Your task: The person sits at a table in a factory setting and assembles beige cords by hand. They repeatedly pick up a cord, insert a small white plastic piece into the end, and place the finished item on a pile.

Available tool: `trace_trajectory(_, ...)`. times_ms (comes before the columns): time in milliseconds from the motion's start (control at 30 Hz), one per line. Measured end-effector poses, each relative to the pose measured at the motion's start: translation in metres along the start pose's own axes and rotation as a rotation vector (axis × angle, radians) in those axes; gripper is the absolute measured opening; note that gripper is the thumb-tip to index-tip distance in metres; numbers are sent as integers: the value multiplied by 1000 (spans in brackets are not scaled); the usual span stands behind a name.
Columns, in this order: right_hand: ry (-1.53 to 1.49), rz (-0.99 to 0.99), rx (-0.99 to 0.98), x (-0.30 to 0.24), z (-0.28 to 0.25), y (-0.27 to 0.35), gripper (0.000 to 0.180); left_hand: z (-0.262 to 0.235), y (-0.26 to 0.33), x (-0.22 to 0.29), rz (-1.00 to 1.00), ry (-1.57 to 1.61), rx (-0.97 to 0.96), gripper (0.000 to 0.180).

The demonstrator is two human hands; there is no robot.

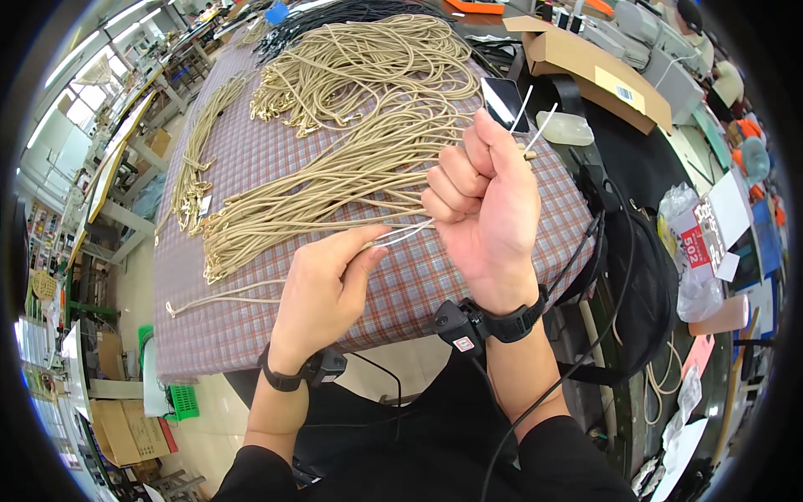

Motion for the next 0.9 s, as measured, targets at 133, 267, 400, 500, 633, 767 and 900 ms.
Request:
trace_trajectory(133, -84, 10, -75, -7, -3, -1, 52, 4, 2, 9, 20, 132, -56, 29)
trace_trajectory(267, -92, -17, -93, -12, -1, -1, 53, 3, 7, 10, 136, 23, 44, 18)
trace_trajectory(400, -155, -45, -156, -19, -3, 3, 54, 8, 15, 1, -39, 237, -40, 12)
trace_trajectory(500, -140, -24, -283, -19, 3, 8, 55, 16, 19, -7, -120, 421, -110, 10)
trace_trajectory(633, -153, -10, -325, -14, 11, 5, 54, 25, 26, -22, -276, 659, -139, 13)
trace_trajectory(767, -116, 6, -251, -11, 3, 2, 54, 20, 24, -10, -105, 318, -20, 14)
trace_trajectory(900, -107, 3, -162, -16, -5, 3, 54, 26, 29, -5, -18, 189, 43, 10)
Point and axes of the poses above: each hand's wrist, its own y-axis away from the middle knuckle, its own z-axis out of the palm, x = y × z, the point moved 6 cm from there along -y, towards the middle knuckle, and after that the axes turned 12 degrees about -x, right-handed, at the moved point
